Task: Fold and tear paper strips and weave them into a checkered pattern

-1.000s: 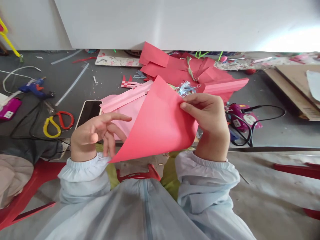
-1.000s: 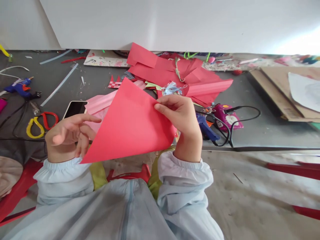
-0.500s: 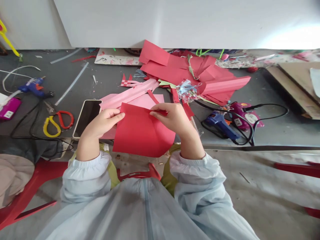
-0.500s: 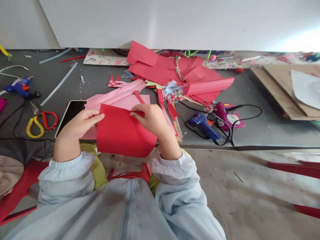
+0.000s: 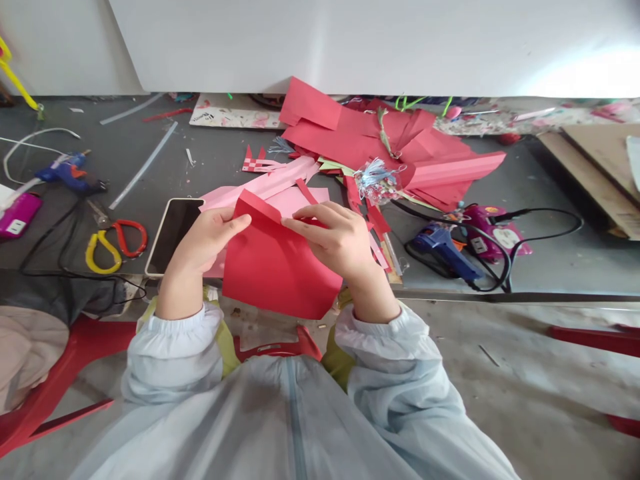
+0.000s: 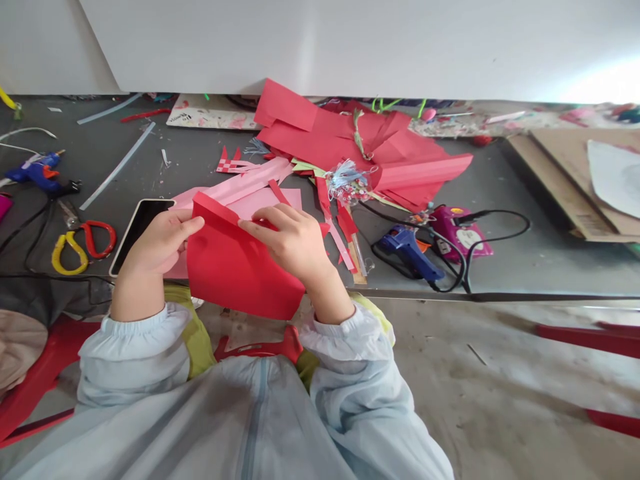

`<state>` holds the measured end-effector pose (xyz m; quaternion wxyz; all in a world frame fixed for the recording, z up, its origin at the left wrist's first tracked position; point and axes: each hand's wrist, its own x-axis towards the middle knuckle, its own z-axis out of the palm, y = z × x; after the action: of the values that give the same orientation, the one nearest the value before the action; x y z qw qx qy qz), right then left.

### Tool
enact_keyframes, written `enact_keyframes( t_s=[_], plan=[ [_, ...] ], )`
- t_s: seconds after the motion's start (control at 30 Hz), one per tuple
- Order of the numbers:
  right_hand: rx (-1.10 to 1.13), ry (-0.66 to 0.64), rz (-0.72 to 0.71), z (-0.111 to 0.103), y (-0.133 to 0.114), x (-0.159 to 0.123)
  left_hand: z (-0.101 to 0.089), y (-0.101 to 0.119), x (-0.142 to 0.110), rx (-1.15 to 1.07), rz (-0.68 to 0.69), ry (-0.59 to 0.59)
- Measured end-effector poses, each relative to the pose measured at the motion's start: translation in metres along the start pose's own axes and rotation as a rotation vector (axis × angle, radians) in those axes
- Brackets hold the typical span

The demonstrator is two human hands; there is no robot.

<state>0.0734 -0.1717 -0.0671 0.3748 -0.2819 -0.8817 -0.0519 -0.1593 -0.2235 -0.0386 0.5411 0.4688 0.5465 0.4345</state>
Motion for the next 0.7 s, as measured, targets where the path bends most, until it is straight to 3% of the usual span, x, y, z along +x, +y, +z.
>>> enact_keyframes(
  t_s=[0.1,0.23,0.43,0.6,0.7],
  plan=[
    [-0.081,-0.037,-0.035,0.000,-0.005,0.001,0.001,-0.001,0.000,0.019,0.004,0.020],
    [-0.030,-0.073,-0.035,0.001,-0.010,0.002,0.003,-0.006,0.004,0.001,-0.014,0.122],
    [-0.118,0.037,-0.102,0.005,-0.010,0.000,0.002,-0.010,0.006,-0.009,0.034,0.235],
    [-0.140,0.183,-0.083,0.007,-0.005,-0.001,-0.003,-0.008,0.003,-0.028,0.089,0.271],
    [-0.133,0.208,-0.031,0.008,-0.001,-0.003,-0.004,-0.005,0.002,-0.064,0.063,0.303]
  ],
)
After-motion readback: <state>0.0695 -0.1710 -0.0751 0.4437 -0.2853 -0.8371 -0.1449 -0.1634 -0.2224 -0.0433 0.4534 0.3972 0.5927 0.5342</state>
